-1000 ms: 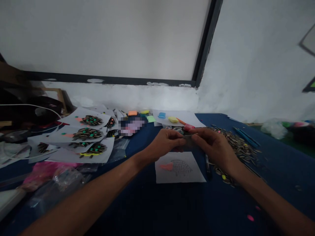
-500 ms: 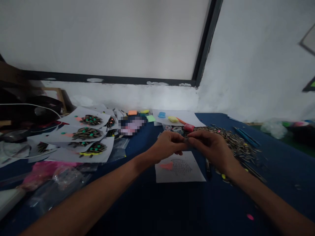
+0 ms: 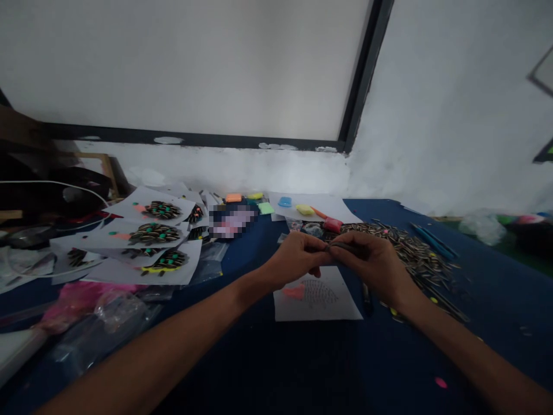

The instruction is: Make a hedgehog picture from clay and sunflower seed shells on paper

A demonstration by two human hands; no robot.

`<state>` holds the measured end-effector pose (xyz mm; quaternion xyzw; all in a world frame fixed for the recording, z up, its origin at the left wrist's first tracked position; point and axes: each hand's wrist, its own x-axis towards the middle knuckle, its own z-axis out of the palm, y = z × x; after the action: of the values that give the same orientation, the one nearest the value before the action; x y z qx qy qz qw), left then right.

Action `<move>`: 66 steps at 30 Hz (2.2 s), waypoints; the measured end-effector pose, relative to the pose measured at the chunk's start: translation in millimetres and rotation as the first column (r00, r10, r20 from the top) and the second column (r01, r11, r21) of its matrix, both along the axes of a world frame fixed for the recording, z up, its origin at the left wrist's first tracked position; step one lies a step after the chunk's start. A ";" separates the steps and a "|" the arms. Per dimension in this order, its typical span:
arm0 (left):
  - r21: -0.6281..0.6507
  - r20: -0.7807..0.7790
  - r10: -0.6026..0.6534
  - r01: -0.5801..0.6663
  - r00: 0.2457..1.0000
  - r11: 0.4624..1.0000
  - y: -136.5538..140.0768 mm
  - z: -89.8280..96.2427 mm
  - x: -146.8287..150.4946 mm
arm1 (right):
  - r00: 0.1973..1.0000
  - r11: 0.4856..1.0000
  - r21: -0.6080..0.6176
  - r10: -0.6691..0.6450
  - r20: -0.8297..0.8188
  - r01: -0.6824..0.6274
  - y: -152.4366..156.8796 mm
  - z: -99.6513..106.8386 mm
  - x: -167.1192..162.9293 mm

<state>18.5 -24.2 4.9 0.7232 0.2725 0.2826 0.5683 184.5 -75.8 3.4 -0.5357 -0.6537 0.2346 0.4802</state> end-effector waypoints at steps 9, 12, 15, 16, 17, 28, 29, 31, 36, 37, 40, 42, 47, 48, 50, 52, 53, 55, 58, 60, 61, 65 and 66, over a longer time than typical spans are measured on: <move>0.031 0.022 0.033 -0.034 0.999 0.999 -0.8 -3.6 4.4 | 0.993 0.996 0.005 -0.090 0.074 0.090 -1.7 3.4 -1.8; 0.083 0.000 0.018 -0.018 1.000 0.996 -0.5 -4.6 5.1 | 0.992 0.996 0.000 -0.087 0.089 0.088 -0.3 0.2 -1.5; 0.103 0.010 -0.010 0.009 1.000 0.995 1.0 -6.5 4.9 | 0.992 0.996 -0.004 -0.092 0.091 0.093 1.8 -2.5 0.8; 0.102 0.020 -0.018 0.016 1.000 0.995 1.9 -7.3 4.6 | 0.993 0.996 -0.011 -0.087 0.085 0.088 2.3 -2.6 1.8; 0.099 0.030 -0.026 0.023 0.999 0.995 3.0 -8.1 4.2 | 0.994 0.997 -0.020 -0.079 0.080 0.081 2.6 -2.2 2.7; -0.111 0.055 0.004 0.002 0.998 0.994 2.6 -1.7 -1.0 | 0.991 0.999 -0.022 -0.043 0.130 0.047 -1.5 14.9 6.4; -0.126 0.068 -0.012 0.021 0.998 0.992 2.1 -2.2 -0.6 | 0.989 0.998 -0.017 -0.049 0.140 0.052 -1.6 14.3 6.4; -0.145 0.092 -0.032 0.045 0.995 0.988 1.6 -5.1 0.9 | 0.988 0.998 -0.017 -0.057 0.146 0.060 -1.5 12.2 6.5; -0.165 0.104 -0.044 0.061 0.994 0.984 2.6 -12.3 3.3 | 0.990 0.998 -0.049 -0.037 0.139 0.045 -1.4 7.3 6.8; -0.170 0.091 -0.059 0.074 0.994 0.983 2.8 -12.6 3.2 | 0.989 0.998 -0.045 -0.042 0.142 0.049 -1.4 7.1 6.8; -0.200 0.046 -0.073 0.080 0.996 0.976 3.1 -12.2 2.9 | 0.990 0.998 -0.034 -0.046 0.136 0.051 -1.8 7.8 6.2; -0.217 0.040 -0.060 0.067 0.997 0.974 3.2 -12.1 3.0 | 0.991 0.999 -0.019 -0.042 0.123 0.045 -2.0 8.8 5.6; -0.203 0.056 -0.025 0.036 0.998 0.978 4.0 -10.1 2.0 | 0.991 0.997 -0.036 -0.065 0.117 0.070 -3.4 13.8 5.1; -0.204 0.052 -0.009 0.020 0.999 0.979 4.0 -9.1 1.4 | 0.990 0.995 -0.039 -0.088 0.114 0.093 -3.9 15.3 5.1; -0.213 0.043 0.010 -0.001 0.999 0.977 3.8 -7.1 0.3 | 0.987 0.991 -0.031 -0.123 0.108 0.127 -5.0 18.5 5.2; -0.226 0.041 0.014 -0.005 0.999 0.974 3.5 -6.2 -0.3 | 0.986 0.992 -0.028 -0.122 0.116 0.126 -5.9 20.9 5.2; -0.233 0.044 0.015 -0.004 0.999 0.973 3.5 -6.3 -0.3 | 0.986 0.993 -0.034 -0.112 0.125 0.117 -6.0 21.6 5.2; -0.240 0.050 0.014 -0.001 0.999 0.971 3.8 -7.2 0.1 | 0.986 0.994 -0.049 -0.093 0.140 0.101 -5.6 21.4 5.5; -0.235 0.049 -0.011 0.022 0.999 0.972 4.0 -7.3 0.7 | 0.986 0.995 -0.034 -0.084 0.143 0.090 -3.7 18.7 6.8; -0.223 0.044 -0.042 0.051 0.998 0.974 3.3 -5.7 0.7 | 0.988 0.996 -0.017 -0.085 0.133 0.088 -2.5 16.9 7.6; -0.210 0.049 -0.053 0.062 0.997 0.976 2.8 -4.7 0.7 | 0.989 0.996 -0.011 -0.084 0.121 0.086 -2.2 16.4 7.8; -0.156 0.122 -0.015 0.034 0.992 0.987 1.4 -3.2 1.4 | 0.995 0.999 -0.009 -0.033 0.099 0.034 -3.6 17.7 6.3; -0.157 0.137 0.004 0.017 0.991 0.988 1.3 -3.5 1.6 | 0.993 0.999 -0.006 -0.037 0.108 0.038 -4.4 18.6 5.7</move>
<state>20.1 -22.9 1.4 0.6559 0.2521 0.3072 0.6417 190.2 -80.1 22.0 -0.5619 -0.6675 0.1988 0.4463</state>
